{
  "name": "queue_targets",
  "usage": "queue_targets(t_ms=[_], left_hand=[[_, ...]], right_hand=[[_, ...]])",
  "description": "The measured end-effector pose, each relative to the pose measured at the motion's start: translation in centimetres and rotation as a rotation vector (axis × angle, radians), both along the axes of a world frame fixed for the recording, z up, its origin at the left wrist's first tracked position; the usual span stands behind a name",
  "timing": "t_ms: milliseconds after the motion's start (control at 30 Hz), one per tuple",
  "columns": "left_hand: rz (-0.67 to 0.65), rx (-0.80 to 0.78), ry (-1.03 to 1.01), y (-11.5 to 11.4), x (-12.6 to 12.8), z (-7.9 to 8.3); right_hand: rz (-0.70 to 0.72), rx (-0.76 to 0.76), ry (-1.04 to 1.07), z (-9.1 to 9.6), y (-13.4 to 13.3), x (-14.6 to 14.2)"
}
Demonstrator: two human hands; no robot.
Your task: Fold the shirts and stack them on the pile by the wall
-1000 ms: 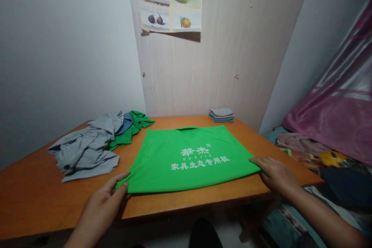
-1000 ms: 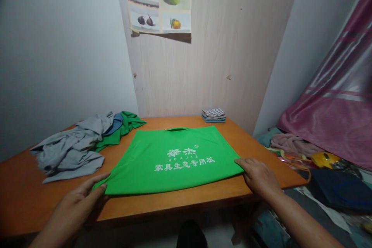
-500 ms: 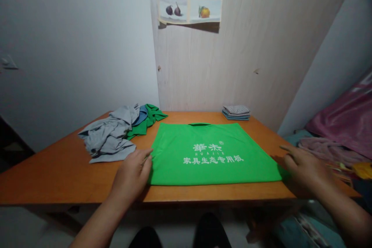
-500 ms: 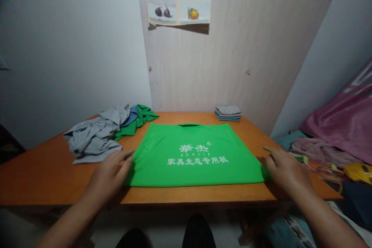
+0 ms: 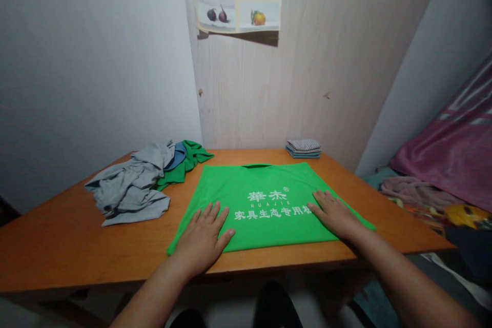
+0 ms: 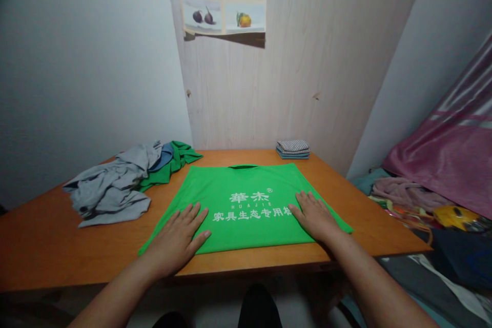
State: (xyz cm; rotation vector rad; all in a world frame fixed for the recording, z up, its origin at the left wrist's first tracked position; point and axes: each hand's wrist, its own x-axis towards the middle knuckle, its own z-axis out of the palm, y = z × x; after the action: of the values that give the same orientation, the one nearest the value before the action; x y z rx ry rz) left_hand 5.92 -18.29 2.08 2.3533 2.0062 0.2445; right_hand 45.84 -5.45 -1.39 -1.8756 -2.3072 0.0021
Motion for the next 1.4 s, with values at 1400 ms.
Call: queue_targets(t_ms=[1400], left_hand=[[-0.039, -0.033, 0.065, 10.9, 5.0, 5.2]], right_hand=[[0.202, -0.1, 0.009, 1.4, 1.1, -10.8]])
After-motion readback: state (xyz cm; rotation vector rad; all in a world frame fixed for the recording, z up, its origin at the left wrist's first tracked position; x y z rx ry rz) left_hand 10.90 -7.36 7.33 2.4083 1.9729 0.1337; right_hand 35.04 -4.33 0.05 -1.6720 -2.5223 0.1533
